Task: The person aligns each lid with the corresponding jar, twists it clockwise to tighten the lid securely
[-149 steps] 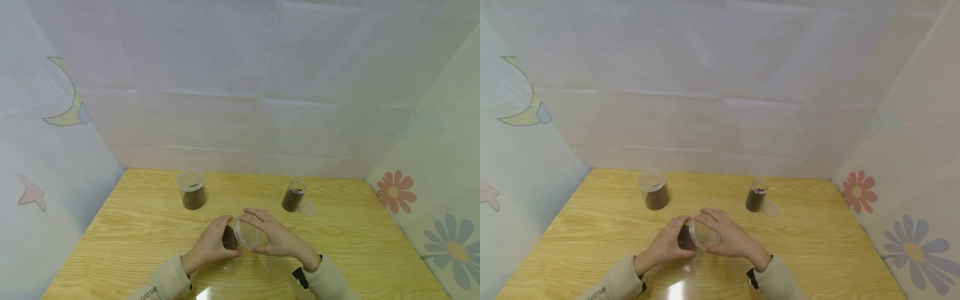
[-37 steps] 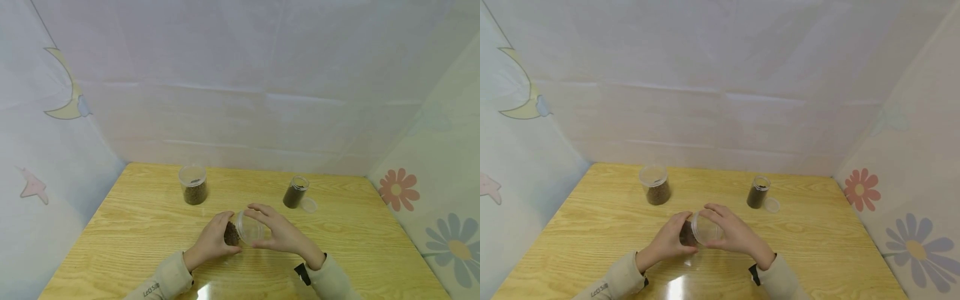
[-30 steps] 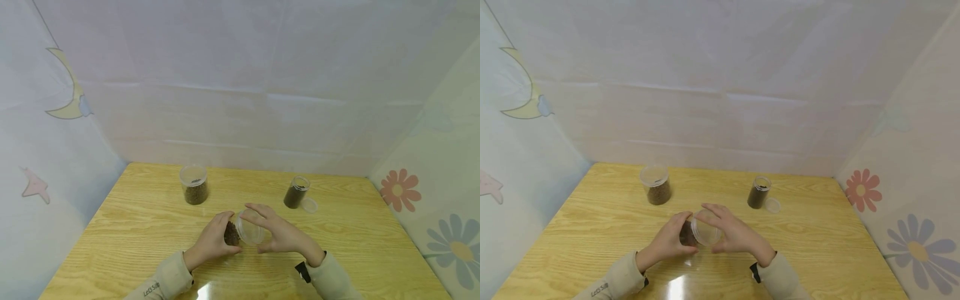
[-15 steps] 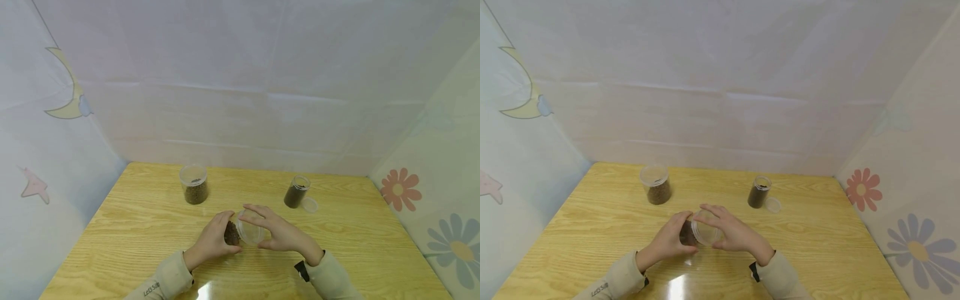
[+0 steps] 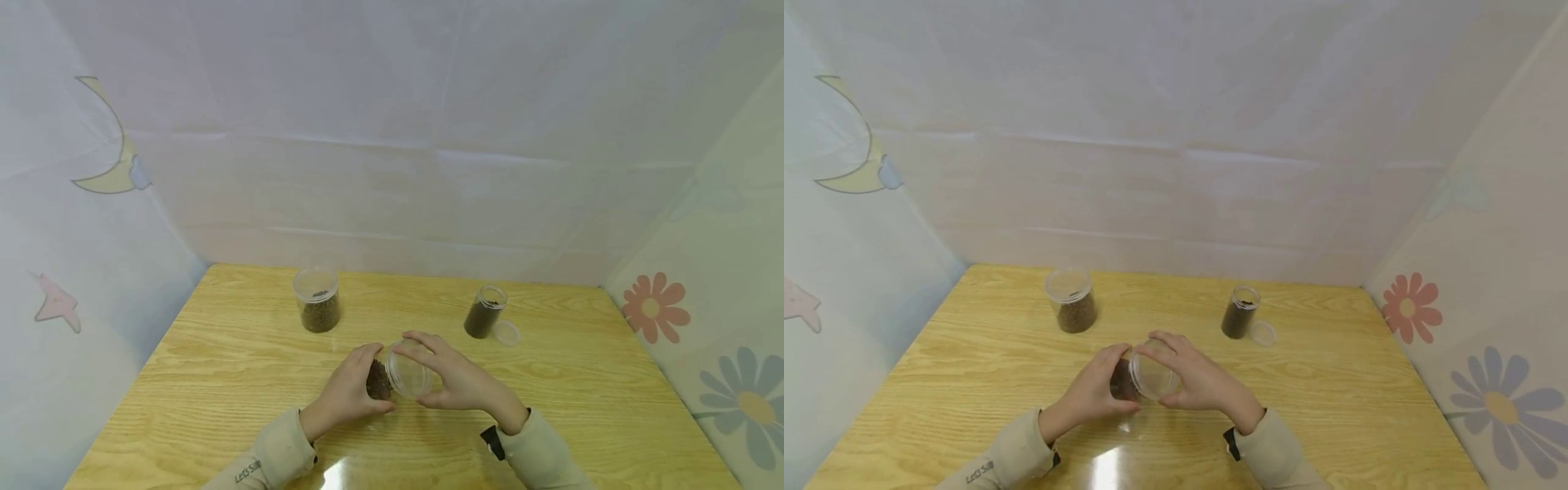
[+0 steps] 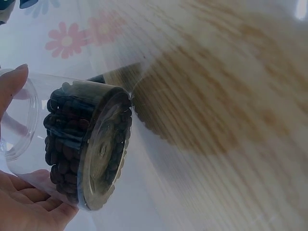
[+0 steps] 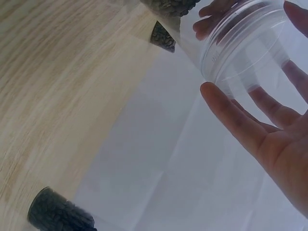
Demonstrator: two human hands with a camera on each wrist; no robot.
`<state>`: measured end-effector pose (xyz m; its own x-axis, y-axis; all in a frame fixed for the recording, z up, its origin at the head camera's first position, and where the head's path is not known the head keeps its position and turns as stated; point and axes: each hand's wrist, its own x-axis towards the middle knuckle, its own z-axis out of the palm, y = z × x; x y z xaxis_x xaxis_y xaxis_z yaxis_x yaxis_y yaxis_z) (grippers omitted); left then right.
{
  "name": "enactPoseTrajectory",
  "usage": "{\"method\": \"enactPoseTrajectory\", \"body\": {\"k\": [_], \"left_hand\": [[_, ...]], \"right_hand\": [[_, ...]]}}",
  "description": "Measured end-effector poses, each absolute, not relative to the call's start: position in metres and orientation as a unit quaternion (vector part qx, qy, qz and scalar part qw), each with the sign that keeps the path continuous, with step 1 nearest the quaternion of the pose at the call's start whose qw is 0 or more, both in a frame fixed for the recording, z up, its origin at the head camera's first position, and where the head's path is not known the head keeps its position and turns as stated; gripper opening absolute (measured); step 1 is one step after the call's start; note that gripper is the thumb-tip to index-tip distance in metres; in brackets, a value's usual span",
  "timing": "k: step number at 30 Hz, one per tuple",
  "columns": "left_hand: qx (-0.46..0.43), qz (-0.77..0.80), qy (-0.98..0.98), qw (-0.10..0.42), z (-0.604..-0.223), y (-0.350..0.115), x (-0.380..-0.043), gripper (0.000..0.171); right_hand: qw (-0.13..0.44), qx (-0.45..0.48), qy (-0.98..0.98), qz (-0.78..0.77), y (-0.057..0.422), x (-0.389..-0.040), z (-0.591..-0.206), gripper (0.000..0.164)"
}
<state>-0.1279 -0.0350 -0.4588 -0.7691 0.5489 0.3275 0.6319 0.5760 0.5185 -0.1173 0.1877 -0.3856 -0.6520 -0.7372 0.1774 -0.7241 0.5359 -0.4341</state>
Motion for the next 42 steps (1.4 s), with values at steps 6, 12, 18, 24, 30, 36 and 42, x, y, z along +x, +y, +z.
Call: {"method": "enactPoseTrajectory", "body": {"k": [6, 12, 18, 24, 30, 36, 42], "left_hand": [[-0.334, -0.317, -0.885, 0.069, -0.458, -0.035, -0.128, 0.091], [-0.332, -0.314, -0.887, 0.070, -0.457, -0.035, -0.127, 0.091], [-0.332, -0.309, -0.888, 0.071, -0.457, -0.034, -0.128, 0.091], [-0.334, -0.308, -0.888, 0.072, -0.458, -0.034, -0.128, 0.091], [-0.338, -0.305, -0.887, 0.078, -0.458, -0.034, -0.127, 0.092], [-0.337, -0.305, -0.887, 0.075, -0.458, -0.033, -0.126, 0.092], [-0.330, -0.312, -0.888, 0.071, -0.454, -0.033, -0.125, 0.091]], "right_hand": [[-0.002, -0.409, 0.883, -0.229, 0.186, -0.118, -0.386, 0.080], [0.002, -0.387, 0.894, -0.227, 0.185, -0.116, -0.384, 0.079], [0.001, -0.369, 0.904, -0.214, 0.185, -0.116, -0.383, 0.076], [0.006, -0.347, 0.915, -0.206, 0.184, -0.116, -0.384, 0.074], [0.018, -0.315, 0.926, -0.206, 0.181, -0.114, -0.382, 0.077], [0.018, -0.279, 0.937, -0.208, 0.177, -0.113, -0.381, 0.078], [0.000, -0.255, 0.945, -0.205, 0.173, -0.113, -0.384, 0.078]]}}
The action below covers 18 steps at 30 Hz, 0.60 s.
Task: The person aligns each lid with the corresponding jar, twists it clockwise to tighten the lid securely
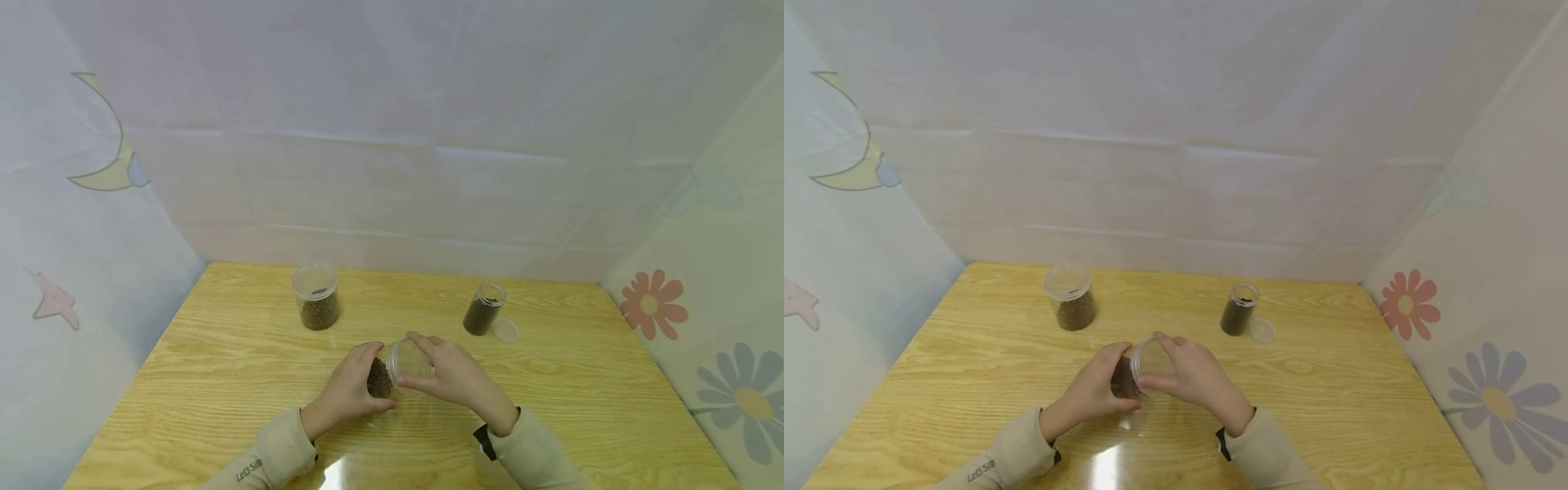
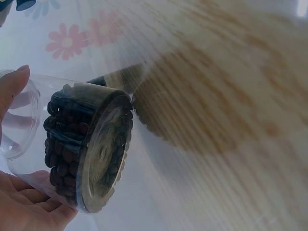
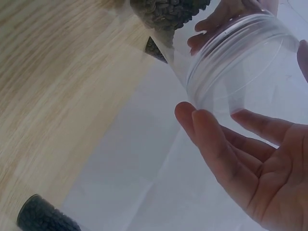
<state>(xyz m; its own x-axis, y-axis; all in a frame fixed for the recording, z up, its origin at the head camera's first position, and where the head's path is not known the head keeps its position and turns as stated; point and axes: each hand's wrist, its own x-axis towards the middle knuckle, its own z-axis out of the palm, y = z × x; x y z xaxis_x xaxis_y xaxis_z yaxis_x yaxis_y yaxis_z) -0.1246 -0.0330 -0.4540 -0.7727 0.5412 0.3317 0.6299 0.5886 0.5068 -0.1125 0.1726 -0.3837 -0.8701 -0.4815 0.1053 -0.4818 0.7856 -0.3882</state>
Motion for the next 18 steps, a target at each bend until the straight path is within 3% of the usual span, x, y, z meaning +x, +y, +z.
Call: {"method": "enactPoseTrajectory", "body": {"k": [18], "left_hand": [[-0.334, -0.302, -0.890, 0.074, -0.455, -0.032, -0.125, 0.091]], "right_hand": [[0.023, 0.161, -0.975, 0.153, 0.158, -0.107, -0.383, 0.072]]}}
